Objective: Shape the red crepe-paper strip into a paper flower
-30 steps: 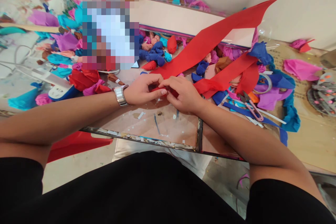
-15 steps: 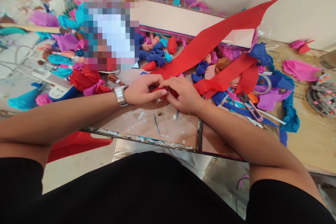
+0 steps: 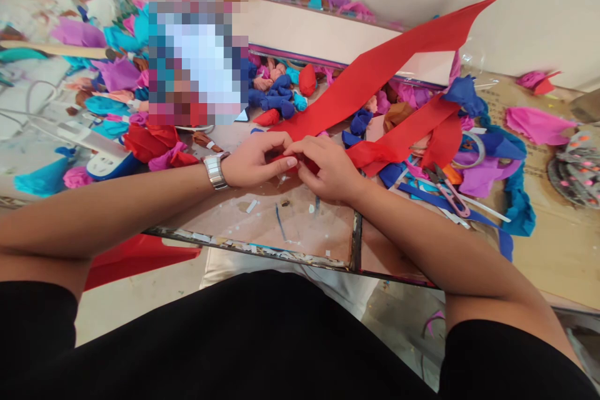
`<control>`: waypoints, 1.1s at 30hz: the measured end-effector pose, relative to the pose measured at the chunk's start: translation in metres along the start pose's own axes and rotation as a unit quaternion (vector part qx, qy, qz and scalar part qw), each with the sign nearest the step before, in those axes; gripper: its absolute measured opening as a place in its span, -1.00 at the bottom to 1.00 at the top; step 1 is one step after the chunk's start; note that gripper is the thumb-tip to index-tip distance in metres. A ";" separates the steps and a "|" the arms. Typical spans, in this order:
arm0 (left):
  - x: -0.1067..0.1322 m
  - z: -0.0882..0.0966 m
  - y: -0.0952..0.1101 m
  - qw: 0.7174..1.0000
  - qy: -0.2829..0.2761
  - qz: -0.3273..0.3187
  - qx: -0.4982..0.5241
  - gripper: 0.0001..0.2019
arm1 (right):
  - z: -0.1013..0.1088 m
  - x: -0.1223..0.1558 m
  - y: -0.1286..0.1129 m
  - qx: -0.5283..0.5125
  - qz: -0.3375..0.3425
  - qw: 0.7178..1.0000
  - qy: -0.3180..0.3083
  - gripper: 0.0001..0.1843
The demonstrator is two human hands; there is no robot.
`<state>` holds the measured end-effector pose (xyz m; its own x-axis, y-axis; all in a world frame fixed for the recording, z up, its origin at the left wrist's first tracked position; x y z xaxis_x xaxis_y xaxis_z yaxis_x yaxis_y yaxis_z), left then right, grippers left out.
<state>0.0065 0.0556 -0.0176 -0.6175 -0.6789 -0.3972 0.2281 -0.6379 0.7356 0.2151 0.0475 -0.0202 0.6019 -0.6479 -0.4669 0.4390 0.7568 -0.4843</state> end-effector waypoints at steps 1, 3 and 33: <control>0.000 0.000 0.000 1.000 0.003 -0.003 0.002 -0.48 | 0.000 0.000 0.000 0.001 -0.001 1.000 0.004 -0.78; 0.000 0.000 -0.002 1.000 0.010 -0.007 0.008 -0.47 | 0.000 0.000 0.000 0.005 -0.004 1.000 0.011 -0.78; 0.001 0.000 0.001 0.996 0.020 0.013 0.088 -0.44 | 0.003 0.002 0.000 0.012 -0.027 0.995 0.100 -0.70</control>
Point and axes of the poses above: each hand's wrist, its own x-axis away from the middle knuckle, its own z-axis out of the back of the hand, y = z × x, the point moved 2 cm from there along -x, towards the middle knuckle, and after that the axes turned 6 degrees about -z, right-handed, at the moved point
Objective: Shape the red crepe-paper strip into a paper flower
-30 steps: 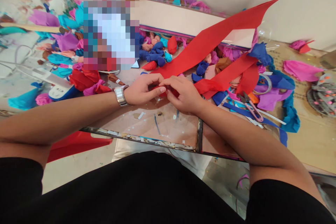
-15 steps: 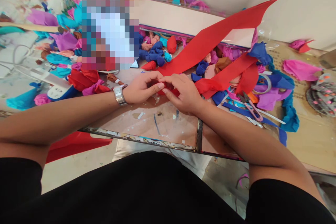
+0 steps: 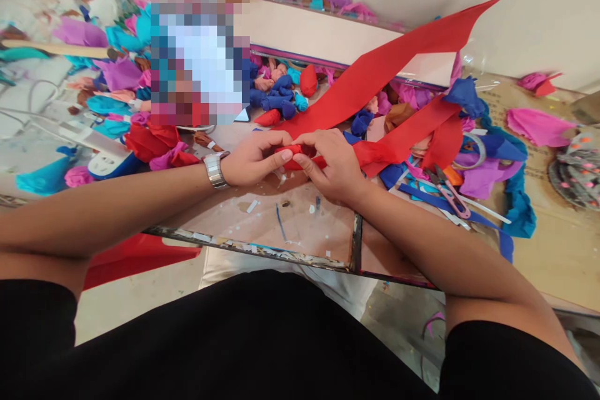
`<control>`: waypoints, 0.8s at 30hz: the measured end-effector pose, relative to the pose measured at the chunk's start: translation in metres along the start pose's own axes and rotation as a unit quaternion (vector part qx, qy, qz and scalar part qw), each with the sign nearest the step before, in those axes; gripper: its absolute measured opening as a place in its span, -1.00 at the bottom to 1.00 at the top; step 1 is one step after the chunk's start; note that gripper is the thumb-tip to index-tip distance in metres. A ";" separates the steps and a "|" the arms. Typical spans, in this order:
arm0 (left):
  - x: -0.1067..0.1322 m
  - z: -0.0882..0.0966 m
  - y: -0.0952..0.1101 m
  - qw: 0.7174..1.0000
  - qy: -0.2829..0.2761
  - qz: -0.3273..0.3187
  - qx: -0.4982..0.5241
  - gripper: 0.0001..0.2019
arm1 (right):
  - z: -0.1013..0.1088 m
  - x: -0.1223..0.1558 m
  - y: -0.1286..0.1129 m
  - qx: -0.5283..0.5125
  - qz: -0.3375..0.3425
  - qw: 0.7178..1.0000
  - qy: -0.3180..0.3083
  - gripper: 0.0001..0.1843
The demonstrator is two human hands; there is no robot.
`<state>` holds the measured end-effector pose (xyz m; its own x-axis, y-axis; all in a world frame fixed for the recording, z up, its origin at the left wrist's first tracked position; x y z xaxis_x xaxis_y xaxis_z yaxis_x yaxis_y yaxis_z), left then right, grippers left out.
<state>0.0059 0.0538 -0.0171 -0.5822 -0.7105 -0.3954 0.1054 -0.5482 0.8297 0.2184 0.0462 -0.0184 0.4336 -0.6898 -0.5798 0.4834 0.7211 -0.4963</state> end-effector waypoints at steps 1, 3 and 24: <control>0.000 0.000 0.000 1.000 0.002 -0.001 0.001 -0.43 | 0.000 0.000 0.000 0.004 -0.004 1.000 0.000 -0.69; 0.000 -0.001 -0.001 1.000 0.007 -0.005 0.001 -0.43 | 0.000 0.000 0.000 0.010 -0.011 1.000 -0.002 -0.67; 0.000 0.000 -0.004 1.000 -0.006 0.001 -0.015 -0.45 | 0.000 0.000 -0.001 0.006 0.017 0.999 -0.033 -0.73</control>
Point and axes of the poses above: each hand's wrist, its own x-axis away from the middle knuckle, its own z-axis out of the back of the hand, y = z × x, the point moved 2 cm from there along -x, towards the middle knuckle, and after that the axes turned 6 degrees about -z, right-handed, at the moved point
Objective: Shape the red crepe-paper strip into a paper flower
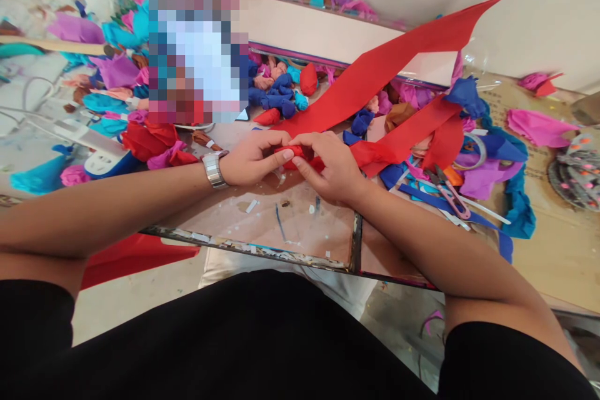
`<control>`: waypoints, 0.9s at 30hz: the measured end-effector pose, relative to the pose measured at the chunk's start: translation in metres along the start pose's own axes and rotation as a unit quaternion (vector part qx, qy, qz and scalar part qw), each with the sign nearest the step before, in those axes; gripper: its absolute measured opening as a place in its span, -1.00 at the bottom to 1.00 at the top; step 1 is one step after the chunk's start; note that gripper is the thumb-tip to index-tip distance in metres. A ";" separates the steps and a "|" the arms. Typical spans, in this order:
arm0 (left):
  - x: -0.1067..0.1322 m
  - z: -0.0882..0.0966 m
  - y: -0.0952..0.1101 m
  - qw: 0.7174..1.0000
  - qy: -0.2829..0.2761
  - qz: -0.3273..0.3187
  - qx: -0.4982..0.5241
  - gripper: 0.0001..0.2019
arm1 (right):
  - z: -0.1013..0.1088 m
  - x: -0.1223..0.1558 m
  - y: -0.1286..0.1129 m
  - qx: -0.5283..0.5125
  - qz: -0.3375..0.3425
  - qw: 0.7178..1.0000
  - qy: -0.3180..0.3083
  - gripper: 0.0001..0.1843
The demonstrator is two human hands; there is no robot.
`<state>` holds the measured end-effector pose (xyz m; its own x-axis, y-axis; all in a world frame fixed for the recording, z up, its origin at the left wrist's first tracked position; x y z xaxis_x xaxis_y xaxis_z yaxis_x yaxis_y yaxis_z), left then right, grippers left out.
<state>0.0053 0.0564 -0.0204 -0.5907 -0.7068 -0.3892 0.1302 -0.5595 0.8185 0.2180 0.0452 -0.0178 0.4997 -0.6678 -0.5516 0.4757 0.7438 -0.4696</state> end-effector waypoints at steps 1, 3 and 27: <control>0.000 0.000 -0.001 1.000 -0.001 0.001 -0.003 -0.44 | 0.000 0.000 0.000 -0.001 0.003 1.000 -0.001 -0.73; 0.001 -0.001 -0.002 1.000 -0.003 0.004 -0.010 -0.43 | 0.000 0.000 0.000 -0.005 0.007 1.000 -0.003 -0.74; 0.000 -0.001 0.000 0.999 -0.021 -0.011 -0.035 -0.45 | -0.005 0.000 0.000 -0.043 -0.001 0.999 -0.030 -0.80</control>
Point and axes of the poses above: each hand's wrist, its own x-axis away from the middle knuckle, its own z-axis out of the back of the hand, y = z × x, the point moved 2 cm from there along -x, towards the middle knuckle, and after that the axes turned 6 degrees about -z, right-handed, at the moved point
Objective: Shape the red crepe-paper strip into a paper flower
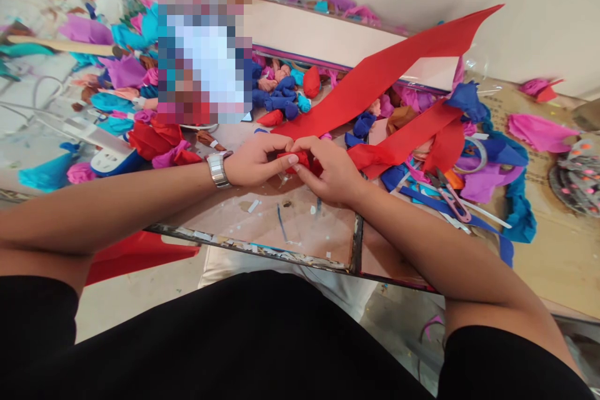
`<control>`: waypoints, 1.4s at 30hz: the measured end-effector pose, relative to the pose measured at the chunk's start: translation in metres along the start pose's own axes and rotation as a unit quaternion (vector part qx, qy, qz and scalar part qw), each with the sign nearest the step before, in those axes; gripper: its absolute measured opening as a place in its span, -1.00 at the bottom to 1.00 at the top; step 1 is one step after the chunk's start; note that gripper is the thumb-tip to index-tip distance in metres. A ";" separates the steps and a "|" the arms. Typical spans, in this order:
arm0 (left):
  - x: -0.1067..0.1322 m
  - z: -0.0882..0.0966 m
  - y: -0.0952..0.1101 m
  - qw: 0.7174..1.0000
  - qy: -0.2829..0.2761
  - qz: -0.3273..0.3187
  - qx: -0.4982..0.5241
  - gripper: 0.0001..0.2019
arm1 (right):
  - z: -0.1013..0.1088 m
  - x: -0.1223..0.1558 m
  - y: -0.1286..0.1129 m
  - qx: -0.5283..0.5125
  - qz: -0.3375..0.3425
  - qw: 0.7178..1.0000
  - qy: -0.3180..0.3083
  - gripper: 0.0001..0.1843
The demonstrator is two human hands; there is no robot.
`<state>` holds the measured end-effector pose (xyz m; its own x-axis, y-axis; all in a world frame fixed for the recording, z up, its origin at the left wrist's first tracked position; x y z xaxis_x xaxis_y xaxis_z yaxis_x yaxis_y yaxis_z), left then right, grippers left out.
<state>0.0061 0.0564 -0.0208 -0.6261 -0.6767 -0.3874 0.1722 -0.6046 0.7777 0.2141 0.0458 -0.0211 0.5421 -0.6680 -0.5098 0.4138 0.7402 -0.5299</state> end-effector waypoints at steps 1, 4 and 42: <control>0.000 0.000 0.000 1.000 0.000 0.001 -0.001 -0.45 | 0.000 0.000 0.000 0.000 -0.002 1.000 -0.002 -0.80; 0.000 0.000 -0.001 1.000 -0.003 0.003 -0.004 -0.46 | 0.000 0.000 0.000 0.003 -0.008 1.000 -0.007 -0.80; 0.001 0.000 0.000 1.000 -0.005 0.015 -0.006 -0.47 | 0.000 0.000 0.002 -0.008 -0.016 1.000 -0.022 -0.77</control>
<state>0.0055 0.0558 -0.0206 -0.6286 -0.6903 -0.3583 0.1997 -0.5885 0.7834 0.2149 0.0474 -0.0221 0.5602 -0.6874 -0.4622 0.4195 0.7165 -0.5573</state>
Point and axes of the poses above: each hand's wrist, its own x-axis away from the middle knuckle, its own z-axis out of the back of the hand, y = z × x, the point moved 2 cm from there along -x, towards the middle knuckle, and after that the axes turned 6 degrees about -z, right-handed, at the moved point
